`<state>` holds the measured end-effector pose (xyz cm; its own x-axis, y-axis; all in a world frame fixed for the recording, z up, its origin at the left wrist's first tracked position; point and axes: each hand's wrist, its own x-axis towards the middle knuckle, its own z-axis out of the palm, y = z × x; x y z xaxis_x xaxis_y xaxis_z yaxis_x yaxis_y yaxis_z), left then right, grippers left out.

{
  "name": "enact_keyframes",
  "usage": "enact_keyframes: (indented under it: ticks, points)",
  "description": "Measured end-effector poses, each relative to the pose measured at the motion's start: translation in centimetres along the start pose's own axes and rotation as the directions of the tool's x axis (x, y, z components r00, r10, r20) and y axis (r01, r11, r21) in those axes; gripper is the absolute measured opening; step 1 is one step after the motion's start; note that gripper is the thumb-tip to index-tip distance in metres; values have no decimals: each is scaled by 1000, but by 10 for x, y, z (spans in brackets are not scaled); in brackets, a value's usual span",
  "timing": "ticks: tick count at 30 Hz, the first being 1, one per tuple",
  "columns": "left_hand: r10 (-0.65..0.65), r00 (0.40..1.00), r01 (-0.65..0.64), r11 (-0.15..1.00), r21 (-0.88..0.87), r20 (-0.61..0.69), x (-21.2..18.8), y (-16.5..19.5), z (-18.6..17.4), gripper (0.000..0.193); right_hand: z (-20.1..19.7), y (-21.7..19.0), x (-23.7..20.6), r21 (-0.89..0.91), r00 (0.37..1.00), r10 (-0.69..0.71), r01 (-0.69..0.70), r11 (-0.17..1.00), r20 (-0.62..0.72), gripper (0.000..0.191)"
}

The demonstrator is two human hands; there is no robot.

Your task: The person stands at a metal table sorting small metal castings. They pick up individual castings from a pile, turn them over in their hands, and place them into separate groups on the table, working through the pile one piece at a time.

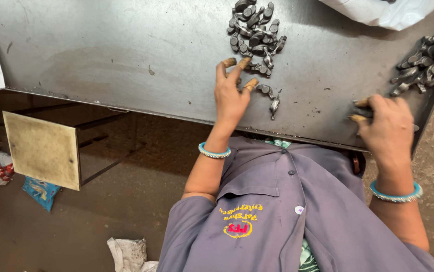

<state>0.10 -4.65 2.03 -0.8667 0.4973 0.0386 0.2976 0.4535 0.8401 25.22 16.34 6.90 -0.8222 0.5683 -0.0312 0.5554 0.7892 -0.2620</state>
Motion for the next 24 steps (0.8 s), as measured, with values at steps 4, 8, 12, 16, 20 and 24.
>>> enact_keyframes:
  ticks: [4,8,12,16,20,24]
  points:
    - [-28,995,27,1000,9,95,7,-12,-8,58,-21,-19,2,-202,993,-15,-9,979,-118,31]
    - [52,996,-56,997,51,77,7,-21,-1,65,1,-55,23,241,945,-318,328,913,-81,25]
    - [38,995,-45,997,68,92,8,-25,2,64,52,-93,43,399,829,-557,530,748,-58,38]
    - [67,993,-71,997,36,100,8,-24,0,65,83,-89,52,330,822,-570,540,774,-7,38]
    - [68,993,-71,997,35,99,10,-23,2,63,100,-57,47,632,964,-263,183,753,35,38]
    - [57,992,-62,997,50,111,16,-24,5,58,116,-22,41,933,952,-140,-297,-203,273,46]
